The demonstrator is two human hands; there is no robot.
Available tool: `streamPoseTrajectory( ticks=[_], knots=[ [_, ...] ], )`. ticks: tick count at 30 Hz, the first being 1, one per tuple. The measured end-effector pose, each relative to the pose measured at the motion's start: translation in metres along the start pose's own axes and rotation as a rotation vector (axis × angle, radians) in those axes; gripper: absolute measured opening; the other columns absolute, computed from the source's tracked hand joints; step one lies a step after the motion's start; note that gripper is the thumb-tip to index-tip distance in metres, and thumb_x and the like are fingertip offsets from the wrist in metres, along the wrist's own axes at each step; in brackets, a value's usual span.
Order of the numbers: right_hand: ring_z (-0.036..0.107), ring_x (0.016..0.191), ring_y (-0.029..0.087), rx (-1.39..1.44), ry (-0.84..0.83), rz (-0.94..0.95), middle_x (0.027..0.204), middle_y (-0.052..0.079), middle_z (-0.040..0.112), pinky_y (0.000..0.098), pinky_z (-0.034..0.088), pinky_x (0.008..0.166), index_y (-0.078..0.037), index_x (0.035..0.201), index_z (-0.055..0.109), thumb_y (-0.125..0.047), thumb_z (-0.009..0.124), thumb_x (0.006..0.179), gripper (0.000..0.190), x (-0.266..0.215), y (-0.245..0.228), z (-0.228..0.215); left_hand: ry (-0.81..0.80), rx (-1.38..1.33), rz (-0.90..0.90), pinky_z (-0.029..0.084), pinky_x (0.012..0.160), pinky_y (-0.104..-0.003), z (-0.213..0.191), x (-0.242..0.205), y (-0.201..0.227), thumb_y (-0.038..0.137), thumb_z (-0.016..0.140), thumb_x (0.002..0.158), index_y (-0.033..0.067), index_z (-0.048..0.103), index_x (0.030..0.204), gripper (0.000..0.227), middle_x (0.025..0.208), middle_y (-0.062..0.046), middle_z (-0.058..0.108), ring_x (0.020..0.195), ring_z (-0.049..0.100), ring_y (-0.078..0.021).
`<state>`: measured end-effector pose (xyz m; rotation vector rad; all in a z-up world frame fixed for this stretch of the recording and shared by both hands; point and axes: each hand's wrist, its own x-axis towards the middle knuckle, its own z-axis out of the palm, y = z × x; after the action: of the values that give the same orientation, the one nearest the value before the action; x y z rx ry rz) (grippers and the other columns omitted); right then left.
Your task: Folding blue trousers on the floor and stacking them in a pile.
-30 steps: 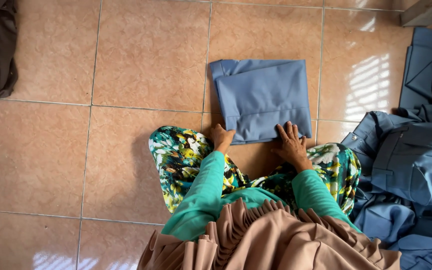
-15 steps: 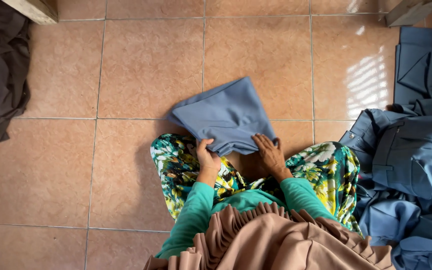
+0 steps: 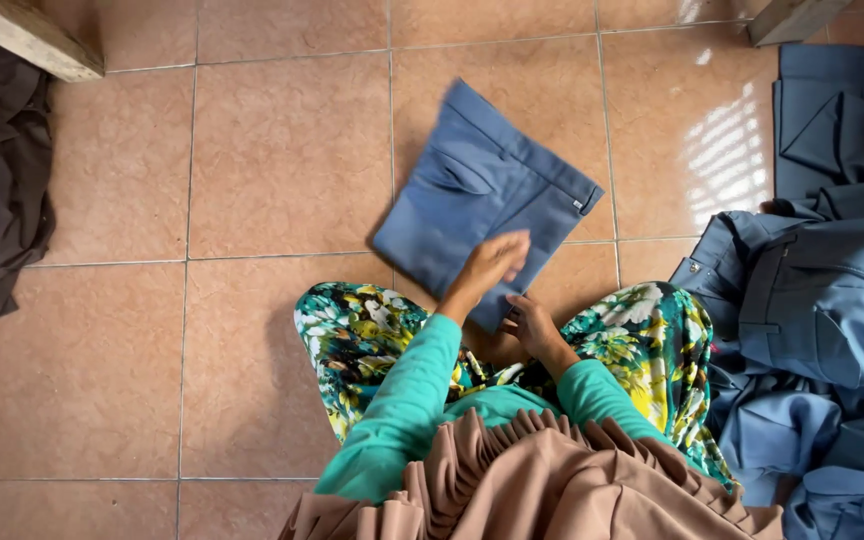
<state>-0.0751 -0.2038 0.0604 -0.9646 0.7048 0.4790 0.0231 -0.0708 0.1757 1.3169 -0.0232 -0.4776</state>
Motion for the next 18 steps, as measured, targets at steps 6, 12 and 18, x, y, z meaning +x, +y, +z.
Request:
streamPoseTrajectory(
  ticks=[6,12,18],
  knots=[
    [0.061,0.111,0.031,0.046,0.023,0.108,0.126,0.012,0.053,0.0515,0.058,0.086,-0.021,0.162,0.02,-0.024,0.079,0.091,0.092,0.022,0.009,-0.025,0.056,0.428,-0.815,0.064,0.062,-0.031,-0.06,-0.062,-0.087,0.051,0.057,0.096,0.0088,0.082,0.095,0.049,0.083,-0.021,0.076,0.072,0.077,-0.0279],
    [0.072,0.086,0.028,0.04,0.022,0.042,0.104,0.009,0.065,0.0486,0.062,0.079,-0.01,0.138,0.056,-0.004,0.074,0.089,0.053,0.035,0.021,-0.029,0.412,0.06,-0.639,0.052,0.1,-0.057,-0.041,-0.056,-0.078,0.056,0.079,0.088,-0.0072,0.025,0.156,0.108,0.155,-0.039,0.03,0.134,0.048,-0.05],
    [0.071,0.089,0.035,-0.227,0.262,-0.047,0.107,0.017,0.066,0.0514,0.061,0.074,-0.007,0.137,0.058,0.001,0.07,0.087,0.052,0.045,0.0,-0.083,0.614,-0.387,-0.485,0.051,0.107,-0.054,-0.066,-0.034,-0.201,0.027,0.082,0.093,0.0027,0.018,0.156,0.093,0.141,-0.025,0.03,0.13,0.048,-0.048]
  ],
)
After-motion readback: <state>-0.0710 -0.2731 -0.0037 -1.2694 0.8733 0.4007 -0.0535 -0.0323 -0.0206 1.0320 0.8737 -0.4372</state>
